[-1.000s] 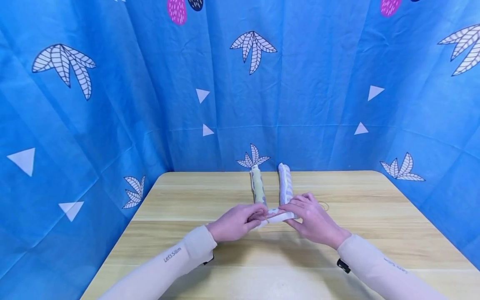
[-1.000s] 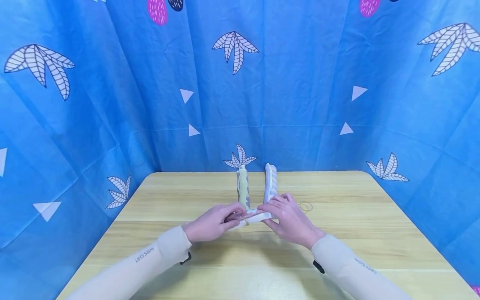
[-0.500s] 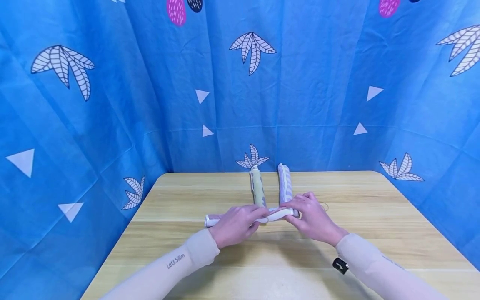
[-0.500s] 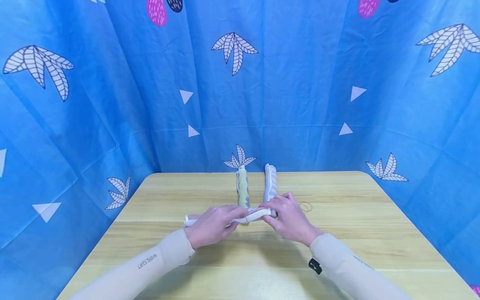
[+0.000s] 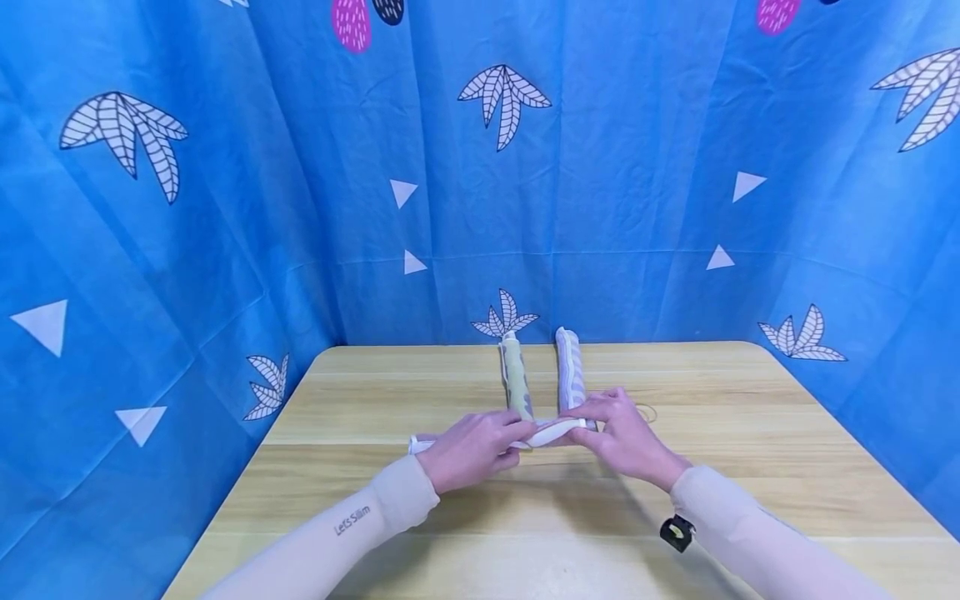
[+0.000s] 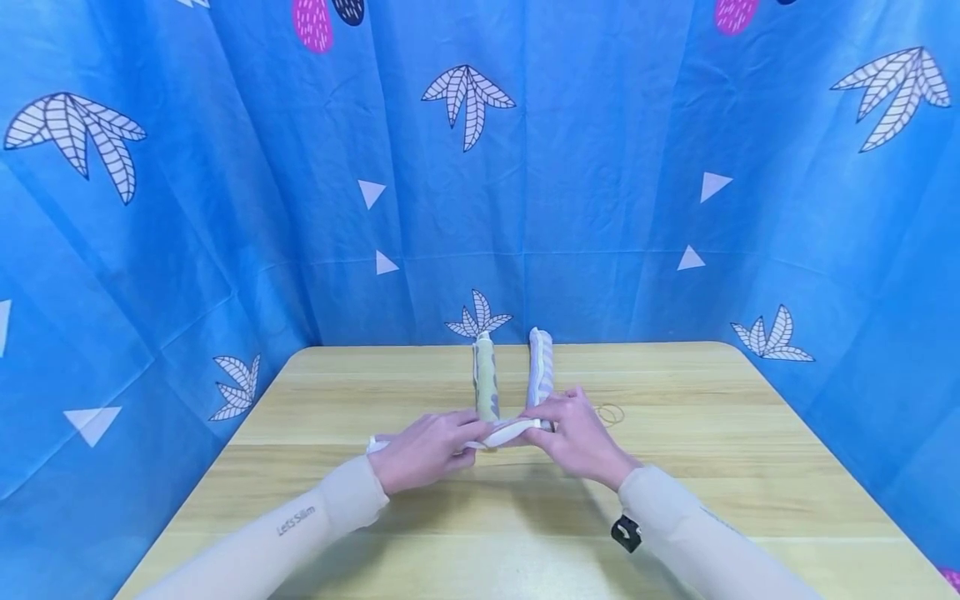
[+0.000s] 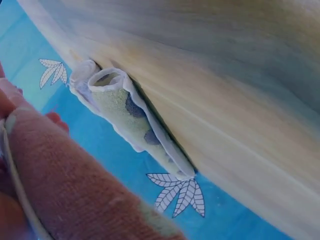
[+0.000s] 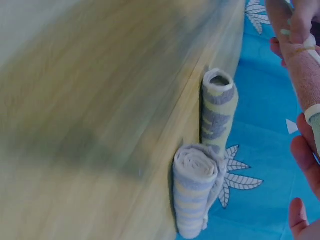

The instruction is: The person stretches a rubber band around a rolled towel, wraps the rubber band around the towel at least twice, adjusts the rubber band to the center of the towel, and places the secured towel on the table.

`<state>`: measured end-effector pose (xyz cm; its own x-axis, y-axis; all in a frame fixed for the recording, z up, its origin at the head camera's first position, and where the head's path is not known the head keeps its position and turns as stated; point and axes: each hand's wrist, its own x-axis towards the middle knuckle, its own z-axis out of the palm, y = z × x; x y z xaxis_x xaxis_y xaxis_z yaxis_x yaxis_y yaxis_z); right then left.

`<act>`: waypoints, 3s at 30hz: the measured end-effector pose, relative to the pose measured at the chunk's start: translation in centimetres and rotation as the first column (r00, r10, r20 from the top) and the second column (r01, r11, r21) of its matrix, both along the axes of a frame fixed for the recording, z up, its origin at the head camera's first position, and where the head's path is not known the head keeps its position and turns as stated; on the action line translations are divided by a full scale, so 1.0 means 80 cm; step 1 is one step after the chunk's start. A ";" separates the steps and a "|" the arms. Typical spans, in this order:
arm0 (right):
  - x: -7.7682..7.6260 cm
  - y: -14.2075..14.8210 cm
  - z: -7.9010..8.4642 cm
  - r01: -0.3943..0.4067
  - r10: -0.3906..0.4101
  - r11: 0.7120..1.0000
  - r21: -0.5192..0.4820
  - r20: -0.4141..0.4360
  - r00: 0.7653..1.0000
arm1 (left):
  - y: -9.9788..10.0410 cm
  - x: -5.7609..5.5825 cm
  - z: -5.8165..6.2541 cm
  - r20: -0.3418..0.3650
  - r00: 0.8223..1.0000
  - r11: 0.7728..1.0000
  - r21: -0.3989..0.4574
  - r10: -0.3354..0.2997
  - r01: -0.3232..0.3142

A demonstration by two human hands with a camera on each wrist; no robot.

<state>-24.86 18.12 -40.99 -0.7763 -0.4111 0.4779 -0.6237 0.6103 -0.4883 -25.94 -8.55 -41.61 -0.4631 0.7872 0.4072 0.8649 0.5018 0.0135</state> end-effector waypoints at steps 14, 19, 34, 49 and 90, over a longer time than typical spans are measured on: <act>-0.002 0.019 0.000 -0.073 0.172 0.964 0.255 -0.388 0.905 | -0.005 -0.002 0.008 0.613 0.789 0.983 0.168 -0.049 -0.069; -0.003 0.018 -0.002 -0.023 0.166 0.956 0.291 -0.476 0.863 | -0.003 0.002 0.006 0.589 0.807 0.984 0.165 -0.044 -0.066; -0.008 0.008 0.000 -0.006 0.103 0.982 0.188 -0.510 0.854 | 0.002 0.005 0.013 0.170 0.985 0.997 0.064 0.029 -0.040; -0.011 0.005 0.007 0.002 0.055 0.990 0.141 -0.404 0.913 | -0.008 0.007 0.010 -0.008 0.994 0.992 0.050 0.113 -0.112; -0.009 0.017 -0.008 0.032 0.048 0.986 0.165 -0.457 0.888 | -0.002 0.008 -0.004 0.134 0.991 0.994 0.102 0.018 -0.032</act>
<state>-25.58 19.45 -41.63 -0.4832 -0.5195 0.7047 -0.7584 0.6505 -0.0404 -25.30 -8.75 -41.93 -0.5374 0.7313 0.4201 0.8392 0.5131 0.1804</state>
